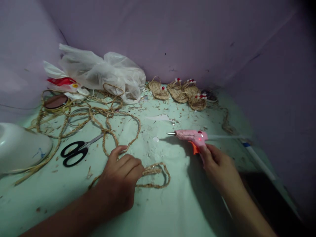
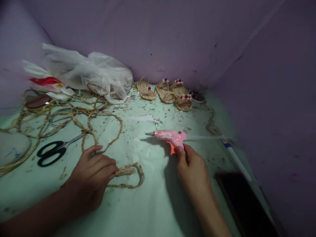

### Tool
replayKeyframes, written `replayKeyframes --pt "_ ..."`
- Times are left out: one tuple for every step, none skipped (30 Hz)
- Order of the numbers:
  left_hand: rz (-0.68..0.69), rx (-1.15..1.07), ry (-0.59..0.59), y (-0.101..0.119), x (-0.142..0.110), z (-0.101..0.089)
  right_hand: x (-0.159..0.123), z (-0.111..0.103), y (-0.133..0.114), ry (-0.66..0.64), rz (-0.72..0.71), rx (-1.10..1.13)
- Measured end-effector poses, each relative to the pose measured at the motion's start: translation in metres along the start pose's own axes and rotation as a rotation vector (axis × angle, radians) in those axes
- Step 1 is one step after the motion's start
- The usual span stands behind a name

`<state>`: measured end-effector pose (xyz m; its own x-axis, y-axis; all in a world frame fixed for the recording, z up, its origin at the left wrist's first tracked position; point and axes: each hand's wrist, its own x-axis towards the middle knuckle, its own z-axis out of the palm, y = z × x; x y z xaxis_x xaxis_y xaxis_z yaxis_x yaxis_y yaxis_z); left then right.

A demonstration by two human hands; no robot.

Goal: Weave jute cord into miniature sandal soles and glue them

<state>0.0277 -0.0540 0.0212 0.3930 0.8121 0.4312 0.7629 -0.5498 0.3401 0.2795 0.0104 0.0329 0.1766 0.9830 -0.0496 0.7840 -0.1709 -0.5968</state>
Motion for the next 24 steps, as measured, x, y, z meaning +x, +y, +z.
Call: replayKeyframes --pt "-0.009 -0.009 0.006 0.000 0.000 0.001 -0.001 0.000 0.002 0.026 0.000 0.031" --pt "-0.019 -0.018 0.008 0.000 -0.001 0.002 -0.002 0.000 0.004 0.037 -0.007 0.070" --pt "-0.022 -0.026 0.020 0.000 -0.001 0.004 -0.002 0.001 0.006 0.035 -0.011 0.115" --pt "-0.025 -0.031 0.026 0.000 -0.002 0.005 -0.002 0.003 0.008 0.033 -0.013 0.156" --pt "-0.025 -0.037 0.047 -0.001 -0.002 0.008 -0.003 0.004 0.009 0.028 -0.009 0.188" --pt "-0.024 -0.042 0.075 -0.003 -0.003 0.010 -0.003 0.006 0.010 0.023 0.002 0.206" --pt "-0.023 -0.043 0.100 -0.004 -0.003 0.012 -0.003 0.007 0.010 0.020 0.015 0.214" --pt "-0.018 -0.040 0.124 -0.005 -0.004 0.014 -0.003 0.008 0.010 0.019 0.030 0.213" --pt "-0.007 -0.034 0.145 -0.007 -0.004 0.016 -0.004 0.008 0.011 0.019 0.043 0.207" --pt "0.006 -0.026 0.167 -0.008 -0.004 0.017 -0.004 0.009 0.011 0.014 0.048 0.206" --pt "0.011 -0.018 0.165 -0.008 -0.004 0.018 -0.004 0.009 0.012 0.009 0.044 0.208" --pt "0.009 -0.014 0.155 -0.009 -0.004 0.018 -0.004 0.009 0.013 0.008 0.038 0.212" --pt "0.006 -0.013 0.149 -0.009 -0.004 0.018 -0.004 0.009 0.014 0.011 0.032 0.215" --pt "-0.006 -0.016 0.145 -0.009 -0.004 0.018 -0.004 0.010 0.015 0.009 0.025 0.214" --pt "-0.022 -0.018 0.136 -0.008 -0.004 0.018 -0.005 0.010 0.016 0.006 0.020 0.208" --pt "-0.033 -0.022 0.131 -0.008 -0.004 0.017 -0.005 0.011 0.016 0.005 0.016 0.193" --pt "-0.045 -0.025 0.129 -0.007 -0.004 0.016 -0.005 0.012 0.016 0.004 0.011 0.172" --pt "-0.053 -0.029 0.127 -0.006 -0.004 0.015 -0.005 0.013 0.016 0.002 0.000 0.151" --pt "-0.057 -0.034 0.106 -0.006 -0.004 0.013 -0.006 0.014 0.014 0.009 -0.013 0.131" --pt "-0.063 -0.037 0.077 -0.005 -0.004 0.011 -0.006 0.015 0.012 0.027 -0.030 0.114" --pt "-0.056 -0.042 0.043 -0.004 -0.004 0.009 -0.007 0.016 0.010 0.050 -0.052 0.094" --pt "-0.027 -0.047 0.018 -0.003 -0.004 0.007 -0.007 0.017 0.008 0.068 -0.078 0.068" --pt "-0.030 -0.033 -0.027 -0.003 -0.003 0.004 -0.008 0.017 0.007 0.080 -0.111 0.025" --pt "-0.036 -0.017 -0.054 -0.002 -0.002 0.003 -0.008 0.017 0.005 0.083 -0.146 -0.028"
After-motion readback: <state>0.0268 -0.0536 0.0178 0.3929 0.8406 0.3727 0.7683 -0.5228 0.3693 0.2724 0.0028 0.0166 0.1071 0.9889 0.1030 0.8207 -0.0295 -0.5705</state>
